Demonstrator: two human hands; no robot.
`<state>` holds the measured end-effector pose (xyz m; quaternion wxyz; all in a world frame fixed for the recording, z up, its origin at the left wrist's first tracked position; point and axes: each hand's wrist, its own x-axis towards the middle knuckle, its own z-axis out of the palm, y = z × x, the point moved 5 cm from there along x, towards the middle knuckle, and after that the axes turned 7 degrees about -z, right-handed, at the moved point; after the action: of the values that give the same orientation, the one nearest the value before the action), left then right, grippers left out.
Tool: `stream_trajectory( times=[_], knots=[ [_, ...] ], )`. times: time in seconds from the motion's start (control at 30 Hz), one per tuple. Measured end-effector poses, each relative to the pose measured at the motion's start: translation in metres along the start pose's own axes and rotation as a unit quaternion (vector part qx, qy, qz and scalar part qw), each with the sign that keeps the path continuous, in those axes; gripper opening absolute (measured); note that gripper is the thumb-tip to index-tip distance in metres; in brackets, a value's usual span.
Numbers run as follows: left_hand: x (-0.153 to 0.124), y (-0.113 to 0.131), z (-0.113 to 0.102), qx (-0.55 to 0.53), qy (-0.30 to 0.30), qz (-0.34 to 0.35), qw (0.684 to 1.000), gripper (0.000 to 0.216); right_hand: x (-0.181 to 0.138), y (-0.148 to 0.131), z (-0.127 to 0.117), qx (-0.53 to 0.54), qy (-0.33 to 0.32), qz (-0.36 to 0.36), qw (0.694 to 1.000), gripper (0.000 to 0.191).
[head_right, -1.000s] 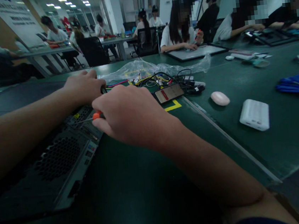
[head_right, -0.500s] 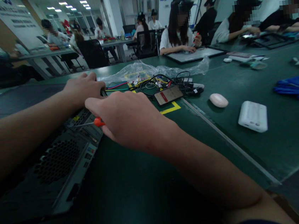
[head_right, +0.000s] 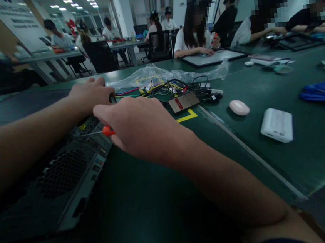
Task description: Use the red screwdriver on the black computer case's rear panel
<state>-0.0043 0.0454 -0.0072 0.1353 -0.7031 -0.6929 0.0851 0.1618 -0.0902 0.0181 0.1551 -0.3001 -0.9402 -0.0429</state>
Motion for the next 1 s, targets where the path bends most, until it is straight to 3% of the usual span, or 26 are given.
stream_trajectory(
  times=[0.2,0.8,1.0],
  knots=[
    [-0.0046,0.0024,-0.004,0.006,-0.003,0.015,1.0,0.082,-0.0008,-0.0006,-0.0002,0.008,-0.006,0.0,1.0,0.026],
    [-0.0021,0.0022,-0.0015,-0.003,0.005,0.014,1.0,0.073,-0.0016,0.0007,-0.0049,0.029,0.001,0.0,1.0,0.024],
    [-0.0029,0.0013,-0.0015,-0.008,0.002,0.0,1.0,0.073,0.0001,-0.0015,-0.0025,0.039,-0.022,0.018,0.999,0.036]
  ],
)
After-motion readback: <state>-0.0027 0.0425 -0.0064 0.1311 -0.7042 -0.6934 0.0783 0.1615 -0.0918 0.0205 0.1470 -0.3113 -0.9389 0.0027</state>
